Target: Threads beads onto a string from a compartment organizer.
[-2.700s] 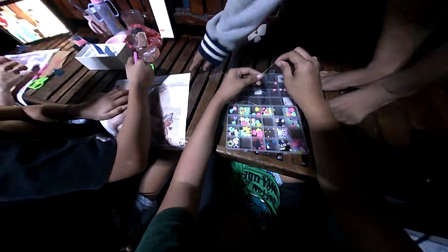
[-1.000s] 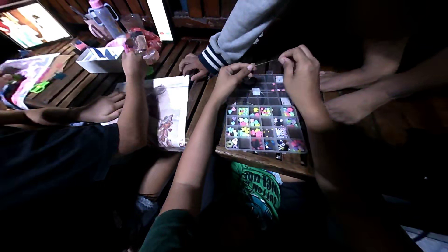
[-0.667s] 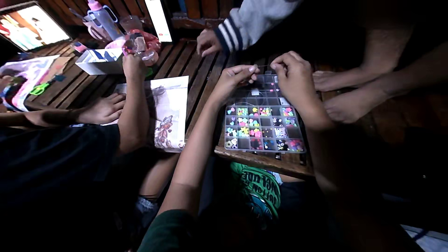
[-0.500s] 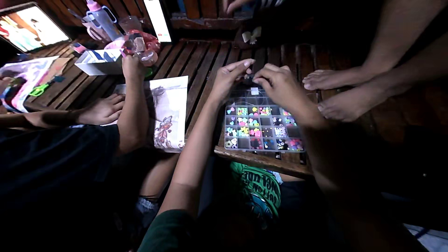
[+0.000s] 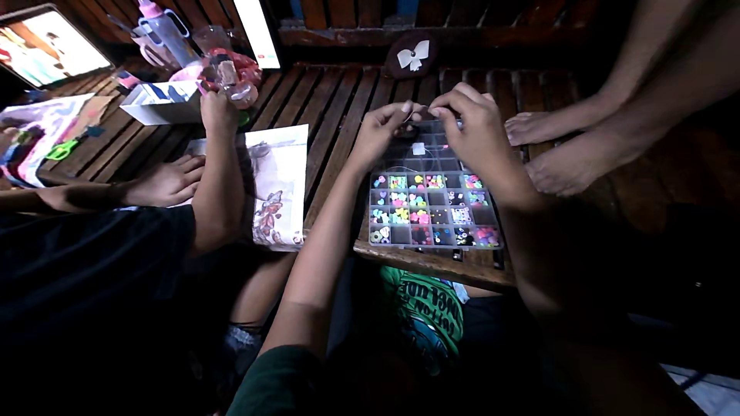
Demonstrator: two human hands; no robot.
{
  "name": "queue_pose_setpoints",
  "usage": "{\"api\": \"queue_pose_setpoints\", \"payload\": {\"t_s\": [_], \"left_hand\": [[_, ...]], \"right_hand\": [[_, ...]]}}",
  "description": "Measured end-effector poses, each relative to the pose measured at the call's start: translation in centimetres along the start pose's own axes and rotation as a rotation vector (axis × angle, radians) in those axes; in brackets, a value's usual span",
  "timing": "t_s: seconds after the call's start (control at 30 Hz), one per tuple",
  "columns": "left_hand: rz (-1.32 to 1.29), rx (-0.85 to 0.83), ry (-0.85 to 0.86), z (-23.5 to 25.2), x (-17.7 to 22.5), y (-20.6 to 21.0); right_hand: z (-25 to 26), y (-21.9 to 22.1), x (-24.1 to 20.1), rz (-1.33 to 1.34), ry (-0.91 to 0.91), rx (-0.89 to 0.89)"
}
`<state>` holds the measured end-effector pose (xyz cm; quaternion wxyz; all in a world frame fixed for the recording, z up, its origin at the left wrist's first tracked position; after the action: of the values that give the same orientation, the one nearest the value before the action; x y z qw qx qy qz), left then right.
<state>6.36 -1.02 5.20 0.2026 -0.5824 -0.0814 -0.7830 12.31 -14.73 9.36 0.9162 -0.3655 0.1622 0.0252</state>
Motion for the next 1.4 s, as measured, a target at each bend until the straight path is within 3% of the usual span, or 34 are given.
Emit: {"api": "queue_pose_setpoints", "payload": {"t_s": [0.13,0.53,0.93,1.2,1.4], "left_hand": [[-0.111,-0.019,-0.091,0.0,-0.2,0.1],[0.028,-0.095,-0.117,-0.4,-0.2,0.7],[0.006,-0.205,-0.127,-0.7,0.0,1.8],[-0.23,0.043,-0.098,-0.2,0.2,-0.3],[-0.004,0.155,-0.057,-0.1,-0.2,-1.2]], "right_hand": [[-0.1,0.4,0.2,-0.018,0.015,-0.042],[-0.2,-0.1,1.0,-0.095,0.09,-0.004],[-0.4,-0.2,2.1,-0.077,0.17,-0.017],[-0.6,2.4,0.1,-0.049,0.06,-0.188],[-0.6,2.8,-1.0,-0.043,-0.044,-0.188]]}}
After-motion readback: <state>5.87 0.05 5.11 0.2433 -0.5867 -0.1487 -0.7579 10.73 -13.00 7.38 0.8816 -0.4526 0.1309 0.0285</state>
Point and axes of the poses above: each hand's wrist, its own z-axis towards the middle knuckle, its own y-axis out of the palm, x = y × z, the point moved 8 cm from there along z, towards the middle knuckle, and after that the axes turned 4 degrees about -y, right-handed, at the moved point
